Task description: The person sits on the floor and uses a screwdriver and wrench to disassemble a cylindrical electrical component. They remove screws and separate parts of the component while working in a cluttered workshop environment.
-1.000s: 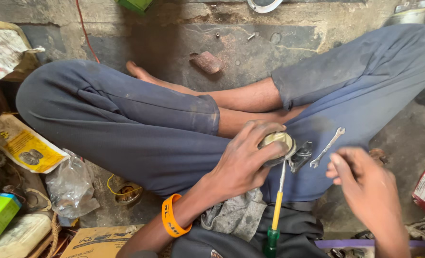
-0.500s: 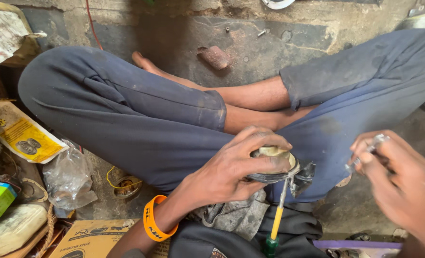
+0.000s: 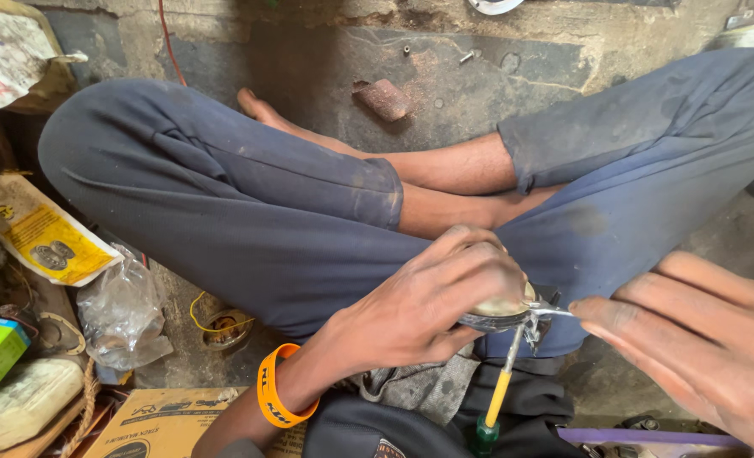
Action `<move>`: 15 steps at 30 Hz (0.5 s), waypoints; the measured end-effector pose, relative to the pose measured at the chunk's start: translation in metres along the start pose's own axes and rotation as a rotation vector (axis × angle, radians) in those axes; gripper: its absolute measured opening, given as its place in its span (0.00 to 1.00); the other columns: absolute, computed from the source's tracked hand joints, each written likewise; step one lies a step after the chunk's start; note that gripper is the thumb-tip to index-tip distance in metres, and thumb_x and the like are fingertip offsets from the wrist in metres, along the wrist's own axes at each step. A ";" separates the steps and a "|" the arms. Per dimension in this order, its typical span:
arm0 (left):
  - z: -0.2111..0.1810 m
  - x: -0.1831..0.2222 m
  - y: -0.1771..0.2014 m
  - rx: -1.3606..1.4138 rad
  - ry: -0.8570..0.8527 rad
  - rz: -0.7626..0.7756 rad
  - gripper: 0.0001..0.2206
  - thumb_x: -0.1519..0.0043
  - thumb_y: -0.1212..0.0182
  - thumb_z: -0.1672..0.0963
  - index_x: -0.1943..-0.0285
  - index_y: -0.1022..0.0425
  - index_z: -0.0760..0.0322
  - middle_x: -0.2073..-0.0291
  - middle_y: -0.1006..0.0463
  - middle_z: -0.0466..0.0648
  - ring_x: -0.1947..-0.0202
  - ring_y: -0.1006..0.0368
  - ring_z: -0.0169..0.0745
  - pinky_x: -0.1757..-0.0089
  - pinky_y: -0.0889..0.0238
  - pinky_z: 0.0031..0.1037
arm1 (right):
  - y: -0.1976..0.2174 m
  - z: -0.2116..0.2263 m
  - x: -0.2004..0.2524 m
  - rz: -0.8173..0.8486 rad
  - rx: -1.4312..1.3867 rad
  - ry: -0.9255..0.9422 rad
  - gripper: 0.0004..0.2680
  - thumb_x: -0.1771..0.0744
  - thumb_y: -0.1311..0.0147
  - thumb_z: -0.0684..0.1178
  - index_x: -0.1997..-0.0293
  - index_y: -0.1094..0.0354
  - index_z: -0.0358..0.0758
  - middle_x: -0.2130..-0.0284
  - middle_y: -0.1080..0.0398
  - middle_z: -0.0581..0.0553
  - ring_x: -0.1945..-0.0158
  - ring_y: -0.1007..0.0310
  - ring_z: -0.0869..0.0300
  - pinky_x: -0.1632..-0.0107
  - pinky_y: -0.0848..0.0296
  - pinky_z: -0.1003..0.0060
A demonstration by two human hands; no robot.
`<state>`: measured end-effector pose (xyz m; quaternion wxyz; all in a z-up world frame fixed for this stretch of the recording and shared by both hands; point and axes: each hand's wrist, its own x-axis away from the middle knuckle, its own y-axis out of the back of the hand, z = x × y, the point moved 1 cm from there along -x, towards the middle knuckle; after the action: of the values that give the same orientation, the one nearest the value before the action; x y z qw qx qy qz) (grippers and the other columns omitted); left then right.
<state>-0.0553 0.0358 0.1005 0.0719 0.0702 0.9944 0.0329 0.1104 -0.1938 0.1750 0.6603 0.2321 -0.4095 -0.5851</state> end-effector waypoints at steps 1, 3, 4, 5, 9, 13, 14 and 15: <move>-0.001 0.000 0.000 -0.006 0.005 -0.005 0.26 0.49 0.29 0.64 0.41 0.33 0.64 0.48 0.29 0.48 0.40 0.35 0.51 0.38 0.38 0.39 | 0.001 0.002 -0.001 -0.007 0.008 0.001 0.17 0.44 0.36 0.42 0.52 0.25 0.33 0.70 0.28 0.46 0.69 0.31 0.59 0.67 0.31 0.61; -0.001 -0.001 0.000 -0.016 0.016 -0.011 0.27 0.49 0.29 0.64 0.40 0.34 0.65 0.48 0.29 0.48 0.40 0.35 0.53 0.38 0.39 0.39 | 0.002 0.004 -0.002 0.003 0.012 0.003 0.17 0.44 0.35 0.41 0.51 0.24 0.33 0.70 0.28 0.45 0.70 0.31 0.59 0.67 0.31 0.61; -0.002 -0.002 0.000 -0.026 0.011 -0.005 0.28 0.50 0.29 0.64 0.39 0.34 0.65 0.46 0.29 0.48 0.40 0.35 0.53 0.38 0.39 0.39 | 0.002 0.005 -0.002 0.021 0.008 0.003 0.17 0.43 0.35 0.42 0.50 0.24 0.32 0.70 0.29 0.45 0.70 0.31 0.60 0.67 0.32 0.61; -0.002 -0.002 0.000 -0.036 0.007 0.001 0.29 0.50 0.29 0.64 0.38 0.34 0.66 0.45 0.30 0.49 0.40 0.35 0.54 0.38 0.39 0.39 | 0.003 0.006 -0.001 0.039 0.005 0.003 0.17 0.42 0.34 0.42 0.50 0.24 0.32 0.70 0.29 0.45 0.70 0.32 0.60 0.66 0.32 0.61; -0.002 -0.004 -0.001 -0.075 -0.003 0.024 0.32 0.54 0.28 0.64 0.37 0.34 0.68 0.43 0.29 0.51 0.38 0.36 0.57 0.37 0.38 0.43 | 0.005 0.006 -0.003 -0.024 0.064 0.010 0.15 0.41 0.34 0.41 0.52 0.25 0.31 0.72 0.31 0.45 0.71 0.34 0.58 0.67 0.33 0.60; -0.001 -0.006 -0.004 -0.125 -0.006 0.010 0.33 0.53 0.28 0.64 0.35 0.34 0.67 0.43 0.29 0.51 0.38 0.35 0.55 0.37 0.38 0.42 | 0.004 0.008 -0.010 0.012 0.085 0.025 0.16 0.44 0.35 0.41 0.53 0.24 0.30 0.73 0.32 0.45 0.71 0.33 0.57 0.67 0.31 0.60; -0.001 -0.006 -0.005 -0.129 -0.004 0.007 0.33 0.52 0.28 0.63 0.35 0.34 0.67 0.43 0.29 0.51 0.38 0.35 0.55 0.37 0.38 0.42 | 0.004 0.007 -0.011 0.035 0.103 0.017 0.17 0.44 0.35 0.42 0.53 0.24 0.31 0.74 0.32 0.45 0.71 0.33 0.57 0.66 0.30 0.60; 0.000 -0.006 -0.006 -0.130 -0.001 0.007 0.33 0.52 0.28 0.63 0.34 0.34 0.67 0.43 0.29 0.51 0.39 0.35 0.55 0.37 0.38 0.42 | 0.004 0.007 -0.011 0.039 0.096 0.022 0.16 0.43 0.35 0.42 0.52 0.24 0.31 0.73 0.32 0.46 0.71 0.34 0.57 0.66 0.31 0.60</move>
<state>-0.0507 0.0290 0.1009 0.0769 0.0691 0.9899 0.0975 0.1069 -0.1813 0.1791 0.6641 0.2618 -0.4343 -0.5493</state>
